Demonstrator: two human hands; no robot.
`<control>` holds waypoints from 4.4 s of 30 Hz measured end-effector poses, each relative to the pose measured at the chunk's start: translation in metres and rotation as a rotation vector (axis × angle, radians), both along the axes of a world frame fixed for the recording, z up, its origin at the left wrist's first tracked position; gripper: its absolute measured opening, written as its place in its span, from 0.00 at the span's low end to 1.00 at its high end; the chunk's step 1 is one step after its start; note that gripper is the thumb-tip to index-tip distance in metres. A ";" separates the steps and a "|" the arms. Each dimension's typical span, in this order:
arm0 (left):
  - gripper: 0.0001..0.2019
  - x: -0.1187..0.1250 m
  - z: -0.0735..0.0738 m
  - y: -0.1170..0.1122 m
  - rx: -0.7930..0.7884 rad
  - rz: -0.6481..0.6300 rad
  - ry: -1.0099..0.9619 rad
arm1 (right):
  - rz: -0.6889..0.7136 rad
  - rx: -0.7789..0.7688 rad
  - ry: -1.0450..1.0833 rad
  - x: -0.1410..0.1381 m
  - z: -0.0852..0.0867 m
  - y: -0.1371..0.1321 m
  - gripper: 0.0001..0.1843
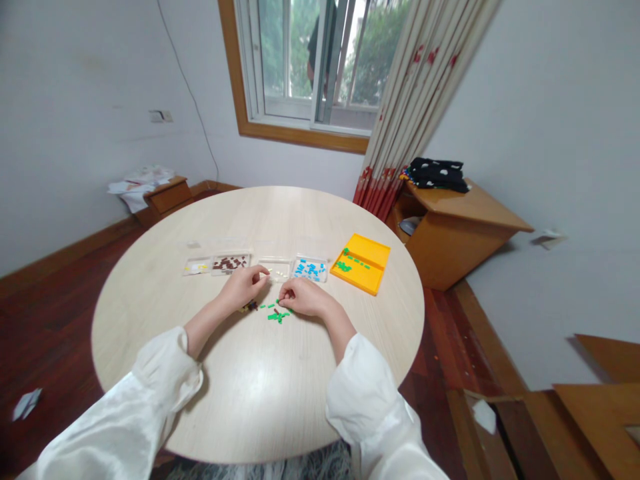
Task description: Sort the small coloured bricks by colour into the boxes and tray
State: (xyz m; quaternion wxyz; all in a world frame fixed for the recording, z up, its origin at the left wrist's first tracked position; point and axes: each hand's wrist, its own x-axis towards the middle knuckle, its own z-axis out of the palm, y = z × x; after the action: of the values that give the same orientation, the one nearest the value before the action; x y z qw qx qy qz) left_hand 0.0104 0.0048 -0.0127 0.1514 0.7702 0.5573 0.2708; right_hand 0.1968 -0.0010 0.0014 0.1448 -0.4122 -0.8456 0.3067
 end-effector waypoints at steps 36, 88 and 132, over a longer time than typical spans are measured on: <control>0.11 0.013 0.017 -0.008 -0.306 -0.168 -0.606 | -0.237 0.305 0.417 -0.007 -0.001 0.002 0.07; 0.12 0.013 0.012 -0.005 -0.286 -0.168 -0.800 | -0.255 0.391 0.557 -0.008 0.000 -0.001 0.03; 0.12 0.018 0.008 -0.005 -0.249 -0.061 -0.840 | -0.184 0.505 0.439 -0.006 0.000 0.000 0.03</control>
State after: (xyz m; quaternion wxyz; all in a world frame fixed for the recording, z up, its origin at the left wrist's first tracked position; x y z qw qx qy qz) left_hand 0.0289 -0.0003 -0.0043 0.4644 0.5851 0.4529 0.4866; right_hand 0.1904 -0.0010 0.0011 0.4479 -0.3622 -0.8026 0.1550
